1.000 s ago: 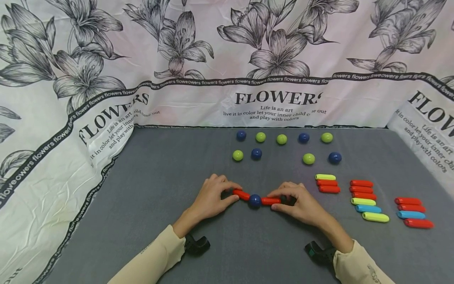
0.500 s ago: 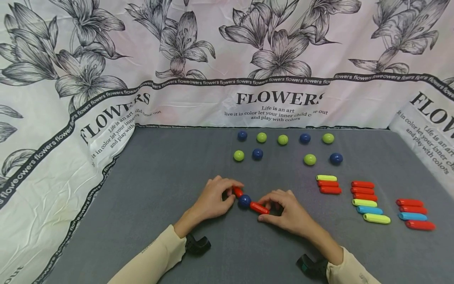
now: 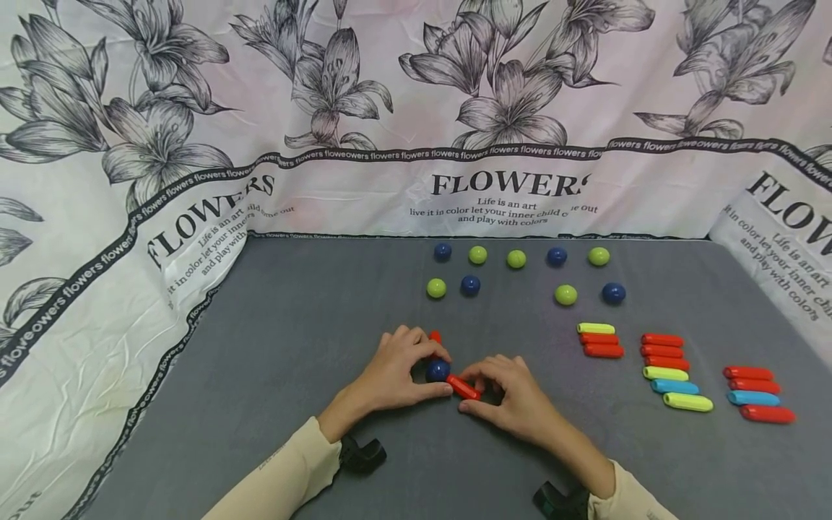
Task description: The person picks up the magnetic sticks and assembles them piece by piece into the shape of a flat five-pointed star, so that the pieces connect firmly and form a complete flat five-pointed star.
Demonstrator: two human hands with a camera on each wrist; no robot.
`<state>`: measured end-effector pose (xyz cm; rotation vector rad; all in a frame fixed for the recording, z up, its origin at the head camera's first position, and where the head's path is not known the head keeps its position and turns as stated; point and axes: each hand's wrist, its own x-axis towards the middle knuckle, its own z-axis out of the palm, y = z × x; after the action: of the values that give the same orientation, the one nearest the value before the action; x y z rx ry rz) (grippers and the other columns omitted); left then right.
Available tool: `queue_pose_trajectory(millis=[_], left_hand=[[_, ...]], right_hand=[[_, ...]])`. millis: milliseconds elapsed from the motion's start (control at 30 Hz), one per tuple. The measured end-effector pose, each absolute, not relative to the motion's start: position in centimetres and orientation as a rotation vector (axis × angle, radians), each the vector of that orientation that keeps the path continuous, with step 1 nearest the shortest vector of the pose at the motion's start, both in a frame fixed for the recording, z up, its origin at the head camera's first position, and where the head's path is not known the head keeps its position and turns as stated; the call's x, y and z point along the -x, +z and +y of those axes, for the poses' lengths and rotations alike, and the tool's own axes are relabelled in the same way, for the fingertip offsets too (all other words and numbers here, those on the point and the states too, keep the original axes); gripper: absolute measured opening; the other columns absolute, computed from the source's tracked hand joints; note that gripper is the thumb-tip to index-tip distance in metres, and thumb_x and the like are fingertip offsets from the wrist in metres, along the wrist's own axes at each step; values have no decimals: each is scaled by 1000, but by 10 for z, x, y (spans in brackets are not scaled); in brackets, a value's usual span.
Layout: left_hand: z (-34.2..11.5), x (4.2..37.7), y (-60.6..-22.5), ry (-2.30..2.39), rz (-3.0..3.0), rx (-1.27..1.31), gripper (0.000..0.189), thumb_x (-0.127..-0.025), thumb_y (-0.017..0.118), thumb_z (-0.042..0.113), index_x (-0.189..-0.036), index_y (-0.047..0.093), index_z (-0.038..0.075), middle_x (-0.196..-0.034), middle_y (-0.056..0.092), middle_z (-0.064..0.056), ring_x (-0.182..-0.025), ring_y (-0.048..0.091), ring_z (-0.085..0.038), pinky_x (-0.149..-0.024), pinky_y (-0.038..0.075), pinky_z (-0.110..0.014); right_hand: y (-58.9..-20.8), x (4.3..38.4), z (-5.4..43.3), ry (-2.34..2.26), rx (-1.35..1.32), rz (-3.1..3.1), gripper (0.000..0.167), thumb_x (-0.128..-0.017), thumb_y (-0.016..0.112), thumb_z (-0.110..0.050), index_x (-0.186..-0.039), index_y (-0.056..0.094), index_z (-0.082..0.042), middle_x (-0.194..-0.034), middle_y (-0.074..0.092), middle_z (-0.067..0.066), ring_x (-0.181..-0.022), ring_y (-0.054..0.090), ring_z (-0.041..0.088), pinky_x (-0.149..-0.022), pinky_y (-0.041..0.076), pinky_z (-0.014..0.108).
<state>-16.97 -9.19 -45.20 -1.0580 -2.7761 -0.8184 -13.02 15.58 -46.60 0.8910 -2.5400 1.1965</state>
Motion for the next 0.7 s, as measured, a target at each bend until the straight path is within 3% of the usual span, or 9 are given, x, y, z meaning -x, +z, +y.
queue_pose_trajectory(millis=[367,600,700], left_hand=[[-97,173,-450,-840,-2786,1117,33,-87,78,47,-118,73,35,-98,52,7,-86,38,-9,-77,25,-32],[-102,176,-450,-847,-2792,1152,38,-81,84,47,-114,73,32,-101,49,5,-91,38,-11,-81,27,-32],[-103,178,-450,-834,-2740,1173,40,-77,87,48,-111,74,32,-103,47,5,-92,37,-11,-81,27,-32]], right_hand=[[-463,137,156,1296,-877,-2554,29,-82,86,-26,-108,73,-26,-83,62,-13,-68,45,3,-72,29,27],[-462,156,164,1497,-760,-2558,19,-90,79,-15,-108,74,-15,-86,64,-6,-71,57,5,-67,49,24],[-461,171,165,1507,-689,-2532,18,-91,77,-13,-108,74,-11,-86,65,-1,-73,59,6,-67,50,23]])
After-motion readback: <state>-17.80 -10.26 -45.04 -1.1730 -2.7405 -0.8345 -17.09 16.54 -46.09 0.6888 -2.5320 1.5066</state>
